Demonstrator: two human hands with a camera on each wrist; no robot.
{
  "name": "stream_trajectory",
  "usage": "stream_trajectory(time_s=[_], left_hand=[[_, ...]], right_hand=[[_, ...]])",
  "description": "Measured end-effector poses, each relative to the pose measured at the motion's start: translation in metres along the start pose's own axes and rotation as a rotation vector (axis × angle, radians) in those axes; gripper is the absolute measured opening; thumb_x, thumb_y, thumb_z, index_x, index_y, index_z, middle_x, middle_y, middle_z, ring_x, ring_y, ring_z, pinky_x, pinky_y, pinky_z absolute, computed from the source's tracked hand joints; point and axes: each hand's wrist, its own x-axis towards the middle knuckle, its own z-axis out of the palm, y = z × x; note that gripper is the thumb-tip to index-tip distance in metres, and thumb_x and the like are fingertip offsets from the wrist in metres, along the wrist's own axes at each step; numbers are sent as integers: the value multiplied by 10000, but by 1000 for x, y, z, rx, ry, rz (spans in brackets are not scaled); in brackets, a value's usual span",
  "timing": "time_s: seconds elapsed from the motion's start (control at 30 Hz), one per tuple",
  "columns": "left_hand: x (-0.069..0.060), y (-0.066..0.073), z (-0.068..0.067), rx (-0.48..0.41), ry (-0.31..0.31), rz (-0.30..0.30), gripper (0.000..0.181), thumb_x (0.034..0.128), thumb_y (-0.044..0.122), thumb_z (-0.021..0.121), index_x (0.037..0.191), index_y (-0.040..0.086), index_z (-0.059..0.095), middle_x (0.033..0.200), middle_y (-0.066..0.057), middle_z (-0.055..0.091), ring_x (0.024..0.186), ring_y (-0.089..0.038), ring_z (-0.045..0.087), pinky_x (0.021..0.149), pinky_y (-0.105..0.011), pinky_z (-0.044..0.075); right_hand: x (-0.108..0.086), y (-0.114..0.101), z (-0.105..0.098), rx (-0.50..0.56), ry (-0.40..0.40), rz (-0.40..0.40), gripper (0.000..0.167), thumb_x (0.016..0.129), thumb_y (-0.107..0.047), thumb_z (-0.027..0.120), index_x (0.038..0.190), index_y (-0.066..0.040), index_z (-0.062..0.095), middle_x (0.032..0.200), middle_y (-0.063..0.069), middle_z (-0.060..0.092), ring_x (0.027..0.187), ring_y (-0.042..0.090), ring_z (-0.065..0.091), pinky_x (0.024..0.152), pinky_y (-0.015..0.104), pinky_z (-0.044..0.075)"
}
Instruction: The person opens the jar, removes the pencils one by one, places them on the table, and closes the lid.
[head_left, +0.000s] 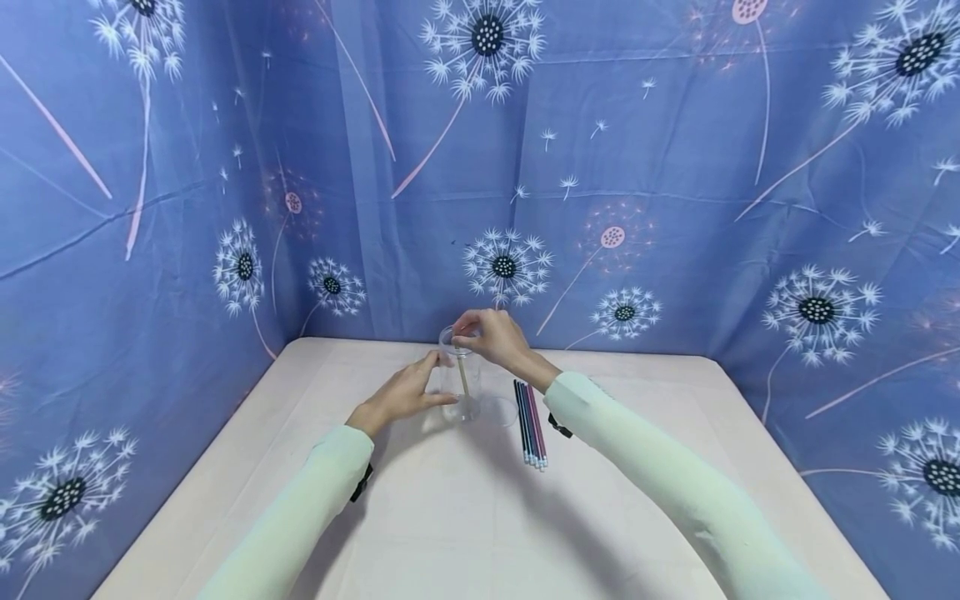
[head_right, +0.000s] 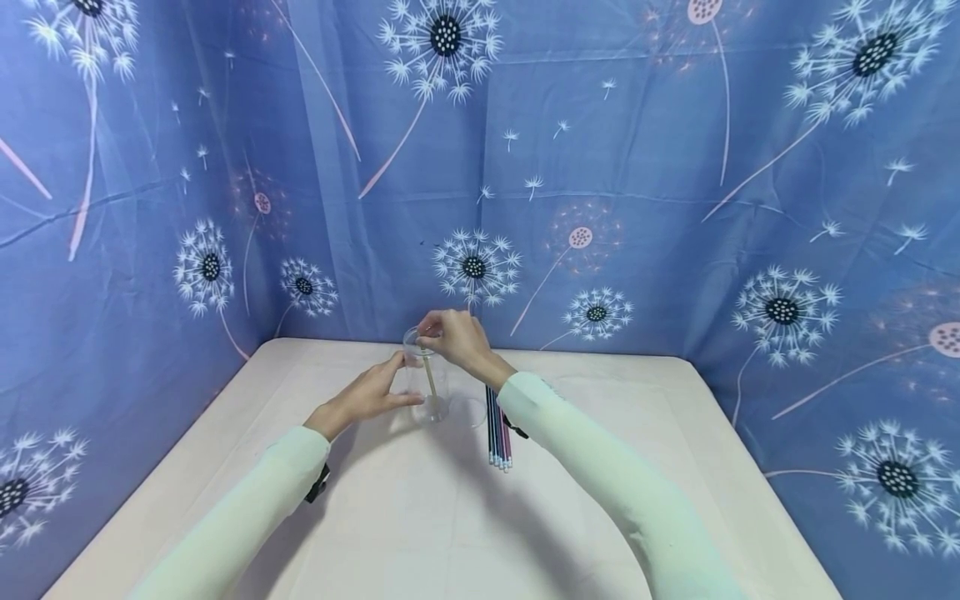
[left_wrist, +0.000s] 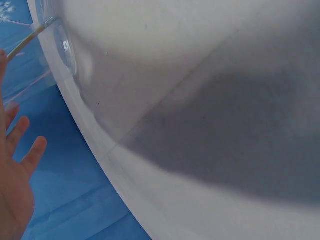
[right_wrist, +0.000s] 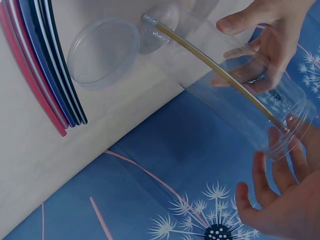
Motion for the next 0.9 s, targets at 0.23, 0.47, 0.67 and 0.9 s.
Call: stream_trajectory(time_s=[0.23,0.47,0.67,0.9], left_hand=[[0,0,0,8,4,-6,730,887,371,839,1447,103,455,1431,-72,588,1300,-356,589,1110,-521,490],[1,-2,2,0,-4,1,715,891,369,836,1436,102,459,1425,-78,590,1300,-410,582,1105,-531,490],[1,-4,2,-9,-5,1,718,896,379,830,1442,95,461,1423,-73,593,1304,-412,578,1102,-536,491],[1,-4,2,-4,7,31,673,898,362,832,1408,136,455,1430,-73,600,1315,-407,576,1116,-534,481]], right_hand=[[-1,0,2,8,19,18,126,915,-258,824,1003,-193,761,1010,0,801,870,179,760,743,346,619],[-2,1,5,8,20,14,152,936,-242,802,1079,-198,773,1010,18,802,657,98,694,547,224,517],[-1,3,4,11,21,-10,140,945,-228,790,1079,-186,791,1003,34,801,438,70,400,426,193,326],[2,0,-6,4,82,-46,147,958,-186,772,1101,-166,799,1029,26,799,413,56,331,416,187,303]])
